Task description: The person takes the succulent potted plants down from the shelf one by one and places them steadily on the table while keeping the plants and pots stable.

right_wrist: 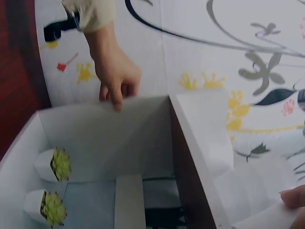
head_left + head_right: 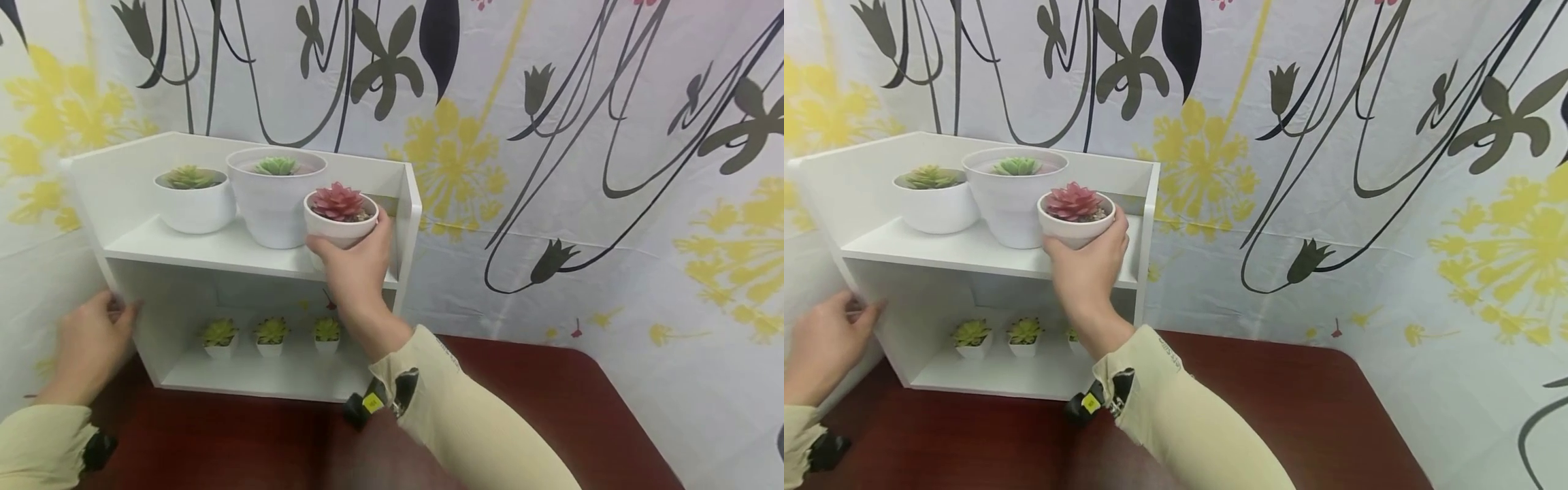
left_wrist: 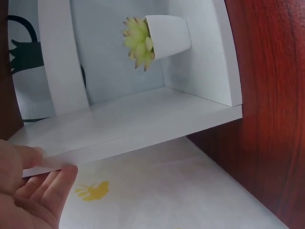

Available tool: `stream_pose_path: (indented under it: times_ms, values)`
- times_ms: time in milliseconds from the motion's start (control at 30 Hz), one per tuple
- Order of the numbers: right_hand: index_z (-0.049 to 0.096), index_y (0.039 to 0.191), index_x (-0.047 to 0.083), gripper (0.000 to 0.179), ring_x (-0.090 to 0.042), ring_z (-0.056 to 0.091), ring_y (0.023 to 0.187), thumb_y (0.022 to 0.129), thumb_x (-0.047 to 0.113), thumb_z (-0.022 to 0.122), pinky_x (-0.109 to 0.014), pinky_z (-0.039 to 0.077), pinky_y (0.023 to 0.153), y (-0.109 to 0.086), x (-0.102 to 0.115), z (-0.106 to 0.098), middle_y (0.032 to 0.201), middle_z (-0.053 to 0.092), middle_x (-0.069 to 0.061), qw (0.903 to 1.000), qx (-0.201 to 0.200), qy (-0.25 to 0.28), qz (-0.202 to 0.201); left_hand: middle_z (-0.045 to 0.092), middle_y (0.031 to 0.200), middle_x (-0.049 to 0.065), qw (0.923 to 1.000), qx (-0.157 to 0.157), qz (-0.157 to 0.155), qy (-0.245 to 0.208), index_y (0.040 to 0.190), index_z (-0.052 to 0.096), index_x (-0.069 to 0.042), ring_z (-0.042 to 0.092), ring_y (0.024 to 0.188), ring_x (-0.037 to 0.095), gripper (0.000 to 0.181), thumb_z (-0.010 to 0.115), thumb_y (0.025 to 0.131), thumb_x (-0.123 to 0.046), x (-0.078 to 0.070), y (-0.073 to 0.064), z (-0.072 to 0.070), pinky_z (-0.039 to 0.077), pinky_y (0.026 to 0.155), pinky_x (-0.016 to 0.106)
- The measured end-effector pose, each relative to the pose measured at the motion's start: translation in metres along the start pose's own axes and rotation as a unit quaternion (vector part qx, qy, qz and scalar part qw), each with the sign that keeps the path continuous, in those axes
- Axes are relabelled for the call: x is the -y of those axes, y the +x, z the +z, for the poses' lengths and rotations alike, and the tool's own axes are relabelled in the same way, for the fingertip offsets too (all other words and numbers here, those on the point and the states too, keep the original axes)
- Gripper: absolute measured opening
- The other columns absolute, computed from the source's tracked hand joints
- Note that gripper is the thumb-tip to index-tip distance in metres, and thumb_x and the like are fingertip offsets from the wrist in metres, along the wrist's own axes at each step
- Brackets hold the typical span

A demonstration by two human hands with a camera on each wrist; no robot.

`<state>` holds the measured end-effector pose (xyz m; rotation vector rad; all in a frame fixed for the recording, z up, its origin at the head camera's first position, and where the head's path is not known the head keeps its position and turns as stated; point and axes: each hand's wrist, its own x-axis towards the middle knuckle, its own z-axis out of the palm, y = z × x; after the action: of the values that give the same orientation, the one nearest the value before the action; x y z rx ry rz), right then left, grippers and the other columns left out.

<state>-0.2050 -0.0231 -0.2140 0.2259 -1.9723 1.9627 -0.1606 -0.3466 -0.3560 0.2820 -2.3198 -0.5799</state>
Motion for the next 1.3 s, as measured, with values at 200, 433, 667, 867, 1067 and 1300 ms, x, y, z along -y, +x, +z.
stream_pose_path:
  times_ms: [200, 433, 667, 867, 1067, 1300]
  values:
    - [0.039, 0.145, 0.028, 0.09, -0.012, 0.051, 0.13, 0.072, 0.01, 0.087, -0.036, 0.044, 0.111, -0.019, 0.004, -0.012, 0.142, 0.051, 0.007, 0.9988, 0.038, 0.029, 0.013, 0.066, 0.082, 0.039, 0.9999, -0.009, 0.005, 0.01, 0.086, 0.058, 0.011, 0.063, 0.073, 0.058, 0.021, 0.061, 0.095, -0.007, 0.001, -0.003, 0.001, 0.046, 0.053, 0.055]
    - [0.042, 0.145, 0.031, 0.093, -0.013, 0.054, 0.128, 0.067, 0.012, 0.091, -0.036, 0.046, 0.109, -0.04, 0.003, -0.04, 0.141, 0.053, 0.007, 0.996, 0.071, 0.044, 0.031, 0.066, 0.075, 0.036, 0.9998, -0.008, -0.001, 0.02, 0.085, 0.057, 0.011, 0.061, 0.064, 0.053, 0.022, 0.061, 0.096, -0.007, -0.002, -0.003, 0.002, 0.042, 0.051, 0.049]
    - [0.045, 0.144, 0.031, 0.095, -0.011, 0.056, 0.125, 0.064, 0.014, 0.094, -0.04, 0.049, 0.105, -0.059, -0.009, -0.073, 0.138, 0.056, 0.011, 0.9935, 0.095, -0.017, -0.06, 0.064, 0.074, 0.037, 0.9999, -0.009, -0.008, 0.011, 0.084, 0.055, 0.011, 0.06, 0.062, 0.053, 0.022, 0.059, 0.095, -0.007, -0.004, -0.003, 0.004, 0.039, 0.049, 0.045]
    - [0.047, 0.143, 0.031, 0.097, -0.01, 0.058, 0.127, 0.062, 0.012, 0.096, -0.038, 0.05, 0.108, -0.075, -0.022, -0.099, 0.138, 0.059, 0.01, 0.9891, 0.105, -0.041, -0.096, 0.058, 0.065, 0.03, 0.9987, -0.013, -0.047, 0.01, 0.081, 0.052, 0.009, 0.052, 0.052, 0.036, 0.024, 0.059, 0.097, -0.008, -0.006, -0.003, 0.006, 0.031, 0.048, 0.033]
    - [0.046, 0.145, 0.035, 0.103, -0.005, 0.057, 0.127, 0.058, 0.02, 0.099, -0.029, 0.047, 0.109, -0.083, -0.037, -0.127, 0.138, 0.06, 0.016, 0.9866, 0.084, -0.111, -0.085, 0.056, 0.064, 0.028, 0.9983, 0.003, -0.056, 0.014, 0.081, 0.05, 0.008, 0.047, 0.048, 0.026, 0.024, 0.059, 0.097, -0.008, -0.006, -0.001, 0.004, 0.031, 0.044, 0.03]
    - [0.046, 0.144, 0.035, 0.103, -0.008, 0.06, 0.122, 0.057, 0.023, 0.1, -0.022, 0.049, 0.104, -0.08, -0.062, -0.161, 0.136, 0.061, 0.014, 0.9793, 0.098, -0.157, -0.081, 0.063, 0.08, 0.037, 0.9979, 0.002, -0.065, -0.004, 0.084, 0.053, 0.009, 0.059, 0.06, 0.04, 0.021, 0.062, 0.094, -0.008, -0.006, 0.0, 0.006, 0.035, 0.048, 0.029]
